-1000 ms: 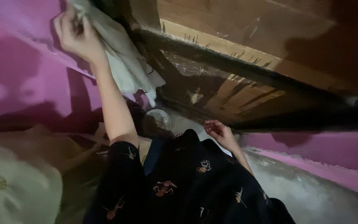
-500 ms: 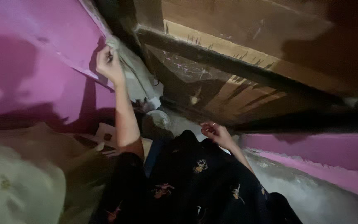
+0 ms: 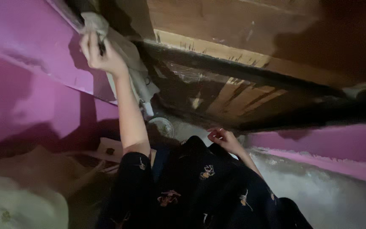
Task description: The person wipes a wooden door with a cloth, moving it across the surface and edges, then moves to a bed and handles the cloth.
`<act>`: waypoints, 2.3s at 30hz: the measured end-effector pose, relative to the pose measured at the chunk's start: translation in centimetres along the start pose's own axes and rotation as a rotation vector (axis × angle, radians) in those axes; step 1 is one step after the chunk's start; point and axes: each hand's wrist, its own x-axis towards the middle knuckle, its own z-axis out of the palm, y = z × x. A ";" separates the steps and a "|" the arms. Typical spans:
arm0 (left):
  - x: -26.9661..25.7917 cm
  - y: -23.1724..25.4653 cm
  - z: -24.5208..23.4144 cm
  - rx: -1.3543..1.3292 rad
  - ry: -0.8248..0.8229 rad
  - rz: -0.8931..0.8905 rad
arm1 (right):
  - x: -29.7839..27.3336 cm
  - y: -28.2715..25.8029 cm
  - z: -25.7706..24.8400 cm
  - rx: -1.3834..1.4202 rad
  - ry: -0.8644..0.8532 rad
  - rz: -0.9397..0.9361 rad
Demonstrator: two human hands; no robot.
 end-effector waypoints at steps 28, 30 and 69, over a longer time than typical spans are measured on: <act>-5.5 1.5 -1.3 0.122 -0.506 -0.022 | -1.0 -0.6 0.9 0.032 -0.007 -0.027; -6.1 2.8 -1.0 0.193 -0.637 0.085 | -0.9 -1.1 1.2 0.020 -0.030 0.016; -17.3 22.3 3.5 -0.302 -0.971 0.042 | -2.3 1.0 3.7 0.037 0.022 0.039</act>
